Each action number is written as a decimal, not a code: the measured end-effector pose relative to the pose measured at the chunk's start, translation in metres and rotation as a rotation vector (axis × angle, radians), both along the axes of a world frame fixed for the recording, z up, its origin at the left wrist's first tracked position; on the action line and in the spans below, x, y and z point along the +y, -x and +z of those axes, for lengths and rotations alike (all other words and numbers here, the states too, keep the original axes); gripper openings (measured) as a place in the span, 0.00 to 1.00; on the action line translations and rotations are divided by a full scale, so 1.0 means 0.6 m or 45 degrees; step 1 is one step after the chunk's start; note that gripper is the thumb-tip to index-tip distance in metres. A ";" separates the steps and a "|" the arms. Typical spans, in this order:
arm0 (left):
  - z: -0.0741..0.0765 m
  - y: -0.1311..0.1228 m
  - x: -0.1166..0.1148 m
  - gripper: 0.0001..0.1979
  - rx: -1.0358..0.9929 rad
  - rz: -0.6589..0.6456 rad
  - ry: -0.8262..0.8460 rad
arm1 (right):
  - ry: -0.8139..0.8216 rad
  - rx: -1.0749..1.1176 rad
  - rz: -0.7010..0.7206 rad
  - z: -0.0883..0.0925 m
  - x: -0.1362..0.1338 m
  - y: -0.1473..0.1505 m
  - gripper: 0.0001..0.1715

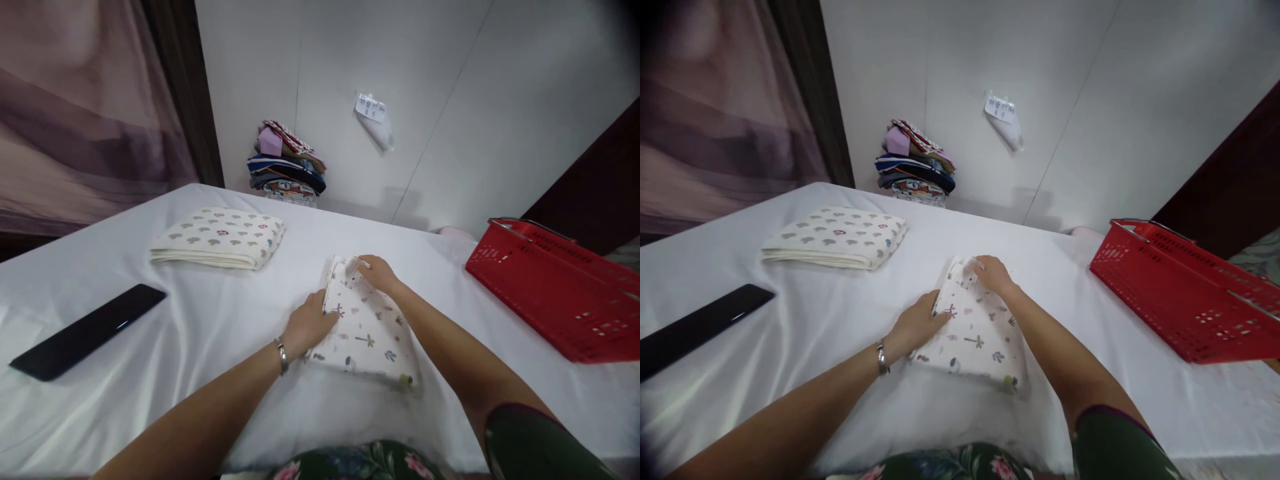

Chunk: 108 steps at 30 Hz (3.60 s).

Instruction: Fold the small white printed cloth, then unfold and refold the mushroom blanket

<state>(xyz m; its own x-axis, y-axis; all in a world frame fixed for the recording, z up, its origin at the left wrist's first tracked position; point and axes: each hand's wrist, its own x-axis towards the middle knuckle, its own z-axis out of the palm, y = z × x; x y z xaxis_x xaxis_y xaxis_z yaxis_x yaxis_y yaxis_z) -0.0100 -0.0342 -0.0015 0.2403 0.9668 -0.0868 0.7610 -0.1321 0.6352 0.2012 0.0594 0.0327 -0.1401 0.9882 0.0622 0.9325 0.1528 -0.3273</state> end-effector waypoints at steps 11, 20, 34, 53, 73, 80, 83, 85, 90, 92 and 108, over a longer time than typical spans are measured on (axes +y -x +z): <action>0.001 -0.002 -0.008 0.23 0.105 -0.044 -0.062 | 0.248 0.046 0.057 0.000 0.101 0.034 0.26; -0.006 -0.001 -0.005 0.24 0.054 -0.069 -0.088 | 0.395 -0.041 0.104 0.022 0.127 0.039 0.24; -0.004 -0.001 -0.006 0.23 0.052 -0.066 -0.097 | 0.056 0.056 0.164 -0.046 0.120 0.053 0.16; -0.008 0.000 -0.003 0.24 0.061 -0.069 -0.087 | -0.120 -0.063 0.196 -0.056 0.109 0.049 0.21; -0.007 -0.001 -0.002 0.20 0.084 -0.056 -0.128 | 0.155 -0.164 0.254 -0.065 0.062 0.078 0.40; -0.012 0.000 -0.001 0.21 0.061 -0.071 -0.138 | -0.026 -0.241 0.173 -0.057 0.028 0.009 0.41; -0.013 0.000 0.000 0.22 0.059 -0.073 -0.144 | 0.072 -0.302 0.122 -0.075 0.025 -0.014 0.41; -0.012 0.000 0.001 0.22 0.064 -0.071 -0.142 | 0.098 -0.317 0.112 -0.082 0.030 -0.017 0.41; -0.010 0.002 0.002 0.21 0.055 -0.063 -0.123 | 0.136 -0.296 0.144 -0.065 0.031 -0.017 0.42; -0.011 0.002 0.002 0.21 0.041 -0.069 -0.128 | 0.061 -0.294 0.134 -0.058 0.019 -0.024 0.41; -0.014 0.004 0.001 0.23 0.018 -0.091 -0.153 | 0.055 -0.217 -0.113 -0.079 -0.052 -0.085 0.36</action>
<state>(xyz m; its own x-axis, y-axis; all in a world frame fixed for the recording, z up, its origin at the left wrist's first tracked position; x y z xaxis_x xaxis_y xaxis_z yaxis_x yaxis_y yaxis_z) -0.0126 -0.0337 -0.0102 0.3087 0.9508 0.0245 0.7557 -0.2609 0.6007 0.2522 0.0283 -0.0146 -0.0573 0.9984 0.0019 0.9842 0.0568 -0.1677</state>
